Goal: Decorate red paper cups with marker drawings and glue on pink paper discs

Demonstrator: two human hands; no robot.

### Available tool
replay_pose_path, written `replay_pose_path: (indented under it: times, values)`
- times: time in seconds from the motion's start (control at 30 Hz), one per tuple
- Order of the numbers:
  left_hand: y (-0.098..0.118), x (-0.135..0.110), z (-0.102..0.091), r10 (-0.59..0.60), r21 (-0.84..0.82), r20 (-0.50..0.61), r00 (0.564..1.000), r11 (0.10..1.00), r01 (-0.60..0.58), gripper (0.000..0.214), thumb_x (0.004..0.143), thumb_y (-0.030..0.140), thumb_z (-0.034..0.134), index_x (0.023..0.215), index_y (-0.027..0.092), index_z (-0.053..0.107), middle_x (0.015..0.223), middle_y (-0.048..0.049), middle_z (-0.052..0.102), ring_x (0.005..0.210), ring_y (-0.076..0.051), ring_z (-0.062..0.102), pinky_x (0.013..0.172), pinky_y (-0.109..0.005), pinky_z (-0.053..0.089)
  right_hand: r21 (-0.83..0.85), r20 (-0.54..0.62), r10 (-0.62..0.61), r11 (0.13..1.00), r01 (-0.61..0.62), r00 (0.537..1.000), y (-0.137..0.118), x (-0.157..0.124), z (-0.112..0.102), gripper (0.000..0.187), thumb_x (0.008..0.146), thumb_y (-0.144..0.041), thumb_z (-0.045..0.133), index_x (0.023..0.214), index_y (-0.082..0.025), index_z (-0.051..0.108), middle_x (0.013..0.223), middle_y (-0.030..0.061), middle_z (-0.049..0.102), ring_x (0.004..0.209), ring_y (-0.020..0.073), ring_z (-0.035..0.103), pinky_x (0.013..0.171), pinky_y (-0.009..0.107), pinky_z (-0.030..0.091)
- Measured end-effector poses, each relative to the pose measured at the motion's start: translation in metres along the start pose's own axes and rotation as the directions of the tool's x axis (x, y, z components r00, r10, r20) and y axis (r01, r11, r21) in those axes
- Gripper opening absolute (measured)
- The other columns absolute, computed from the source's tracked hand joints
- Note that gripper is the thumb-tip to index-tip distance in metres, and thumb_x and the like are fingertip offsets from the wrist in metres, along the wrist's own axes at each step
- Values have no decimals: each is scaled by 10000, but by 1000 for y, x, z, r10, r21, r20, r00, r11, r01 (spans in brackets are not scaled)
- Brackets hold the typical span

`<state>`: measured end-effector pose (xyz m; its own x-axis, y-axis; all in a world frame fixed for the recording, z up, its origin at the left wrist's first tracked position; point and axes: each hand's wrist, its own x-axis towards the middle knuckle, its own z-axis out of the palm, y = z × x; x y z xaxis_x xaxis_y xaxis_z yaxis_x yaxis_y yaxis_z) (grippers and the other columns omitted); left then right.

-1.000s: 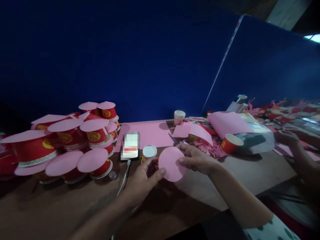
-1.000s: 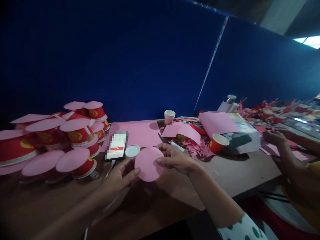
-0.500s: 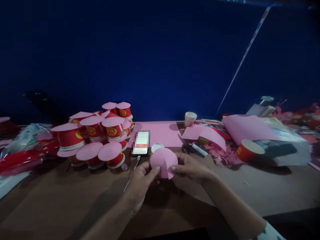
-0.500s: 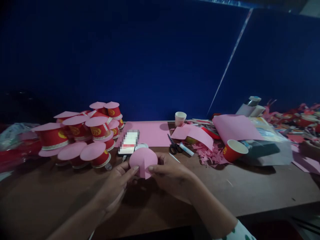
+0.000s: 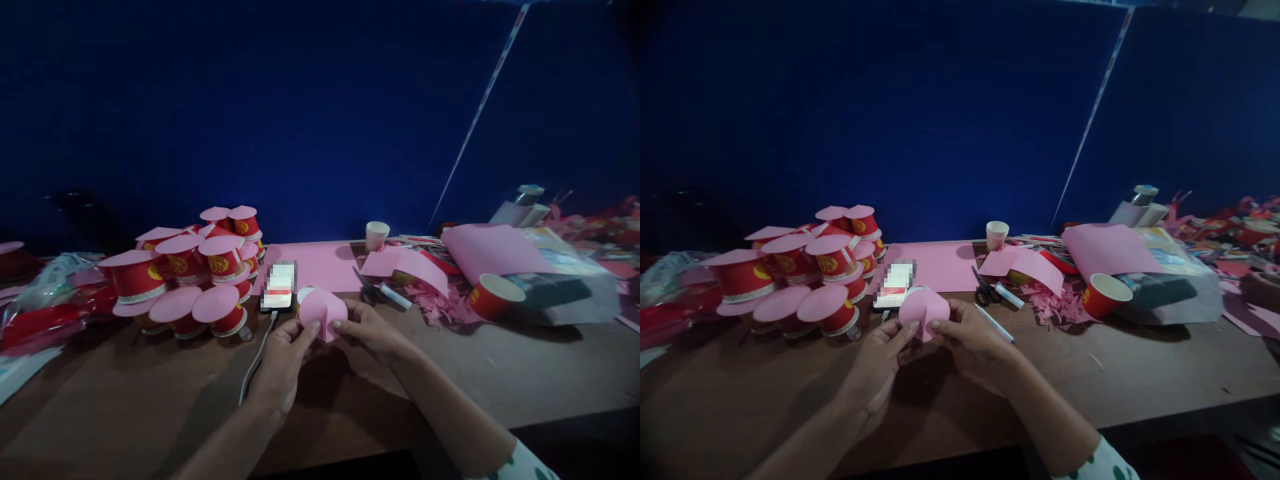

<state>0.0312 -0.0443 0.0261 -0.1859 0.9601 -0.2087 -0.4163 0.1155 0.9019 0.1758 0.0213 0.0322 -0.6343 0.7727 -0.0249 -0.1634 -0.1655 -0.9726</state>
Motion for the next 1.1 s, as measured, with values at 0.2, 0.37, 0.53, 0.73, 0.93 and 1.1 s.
replay_pose_path:
  times: [0.2,0.37,0.53,0.73,0.93,1.1]
  values:
    - [-3,2,1,1,14,-38,999,1000,0,295,692,327,723,901,123,675,779,-54,693,656,-117,609,610,-226,507,27,-26,-8,1000,8,1000,3,0,-2,398,643,-382,755,916,-122,630,689,-11,572,551,71,442,500,185,343]
    - [-6,2,3,28,-3,-49,998,1000,-29,284,692,319,724,894,125,677,768,-47,695,656,-122,622,608,-225,510,7,-66,-14,1000,14,998,1,-1,2,400,651,-349,751,966,-128,643,752,6,611,582,83,492,532,193,393]
    - [-10,2,6,41,-24,-16,999,999,-41,309,715,335,701,952,138,670,757,-40,703,661,-143,641,632,-257,513,38,-142,-29,999,35,989,-3,-6,9,364,664,-329,746,960,-139,651,667,-27,574,543,72,473,524,190,402]
    - [-15,4,5,56,-18,-25,998,998,-57,334,700,356,707,949,136,677,796,-51,710,701,-155,648,685,-268,504,81,-137,-29,996,41,990,-7,-9,13,337,648,-343,755,893,-133,657,680,-12,593,588,91,511,561,203,426]
    - [-12,1,9,56,-6,16,998,998,-56,355,712,333,703,996,125,654,862,-77,706,777,-177,652,746,-300,508,83,-153,-27,996,40,988,-2,-6,11,314,644,-320,758,878,-141,648,654,-24,577,576,94,504,550,211,419]
    - [-12,0,12,64,5,42,997,998,-64,384,716,241,709,1070,130,610,927,-81,698,836,-169,644,819,-315,493,80,-141,-30,996,42,989,2,-4,8,329,650,-347,760,869,-140,628,650,-22,573,564,92,499,536,206,410]
